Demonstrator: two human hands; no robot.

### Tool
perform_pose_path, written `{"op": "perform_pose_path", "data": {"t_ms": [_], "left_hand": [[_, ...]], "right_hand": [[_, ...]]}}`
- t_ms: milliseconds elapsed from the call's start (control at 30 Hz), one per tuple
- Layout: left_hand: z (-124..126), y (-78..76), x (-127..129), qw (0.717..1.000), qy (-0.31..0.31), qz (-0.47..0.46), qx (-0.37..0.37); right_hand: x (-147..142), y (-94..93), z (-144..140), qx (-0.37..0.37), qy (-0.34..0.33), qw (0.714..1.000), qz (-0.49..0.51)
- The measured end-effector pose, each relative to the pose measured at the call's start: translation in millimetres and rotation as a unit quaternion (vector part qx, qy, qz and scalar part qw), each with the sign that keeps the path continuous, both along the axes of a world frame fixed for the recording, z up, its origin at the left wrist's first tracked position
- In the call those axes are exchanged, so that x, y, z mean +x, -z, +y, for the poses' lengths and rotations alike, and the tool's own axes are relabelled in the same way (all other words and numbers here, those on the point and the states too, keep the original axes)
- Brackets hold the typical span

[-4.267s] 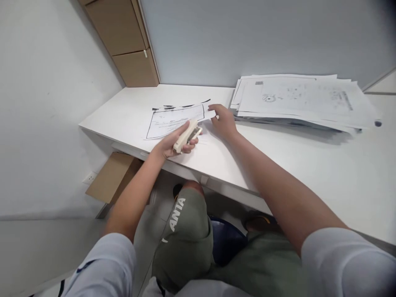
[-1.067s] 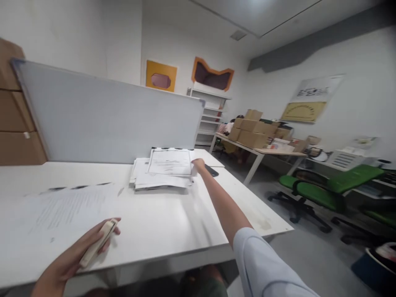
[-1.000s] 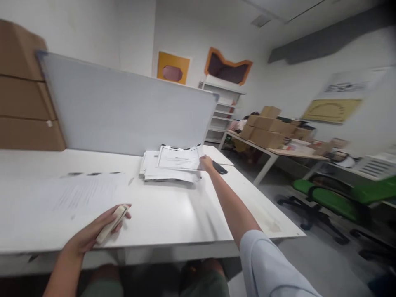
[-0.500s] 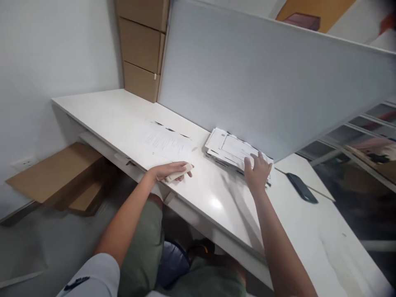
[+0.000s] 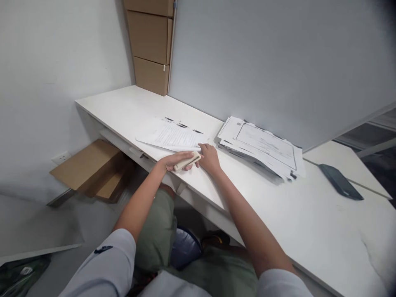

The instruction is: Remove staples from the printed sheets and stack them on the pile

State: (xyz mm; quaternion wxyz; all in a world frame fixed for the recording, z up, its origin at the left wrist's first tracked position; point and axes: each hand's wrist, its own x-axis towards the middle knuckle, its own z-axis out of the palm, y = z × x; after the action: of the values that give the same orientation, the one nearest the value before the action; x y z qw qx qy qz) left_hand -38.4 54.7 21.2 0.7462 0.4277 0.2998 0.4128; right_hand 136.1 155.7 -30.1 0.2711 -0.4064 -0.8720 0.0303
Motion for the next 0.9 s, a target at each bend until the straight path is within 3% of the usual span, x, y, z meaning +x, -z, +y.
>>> {"op": "perform_pose_path", "data": {"t_ms": [133,300,400,500,633,767,833,900], "left_hand": [[-1.0,1.5,0.6,0.999,-0.044,0.012,0.027],[0.3,9.0,-0.9,0.991,-0.071,0.023,0.115],[2.2,11.8,-2.1,0.99,-0.075,0.03,0.114],[2.5,11.3,-2.6,0.991,-0.08,0.031,0.099],[0.9,8.6,-2.4,0.991,-0.092,0.033,0.087],[2.4,10.7,-3.1,0.989,-0.111,0.038,0.089],[4.5,13.2,-3.5,0.987,-0.132,0.046,0.081],[6.7,15.2,-3.4,0.985,-0.156,0.038,0.062]], "right_hand": [[5.2,-8.8,-11.3,0.032,0.011,0.997,0.068],[2.9,-13.0,-17.4,-0.004,-0.016,0.996,0.084],[1.2,-14.2,-17.8,-0.044,-0.024,0.994,0.1],[3.1,-14.3,-14.1,-0.068,0.004,0.979,0.192],[14.6,-15.2,-4.4,-0.128,0.083,0.91,0.386],[27.0,-21.8,2.8,-0.219,0.037,0.806,0.549],[29.5,-25.3,4.5,-0.224,0.034,0.782,0.581],[29.2,-26.5,5.7,-0.205,0.046,0.779,0.591]]}}
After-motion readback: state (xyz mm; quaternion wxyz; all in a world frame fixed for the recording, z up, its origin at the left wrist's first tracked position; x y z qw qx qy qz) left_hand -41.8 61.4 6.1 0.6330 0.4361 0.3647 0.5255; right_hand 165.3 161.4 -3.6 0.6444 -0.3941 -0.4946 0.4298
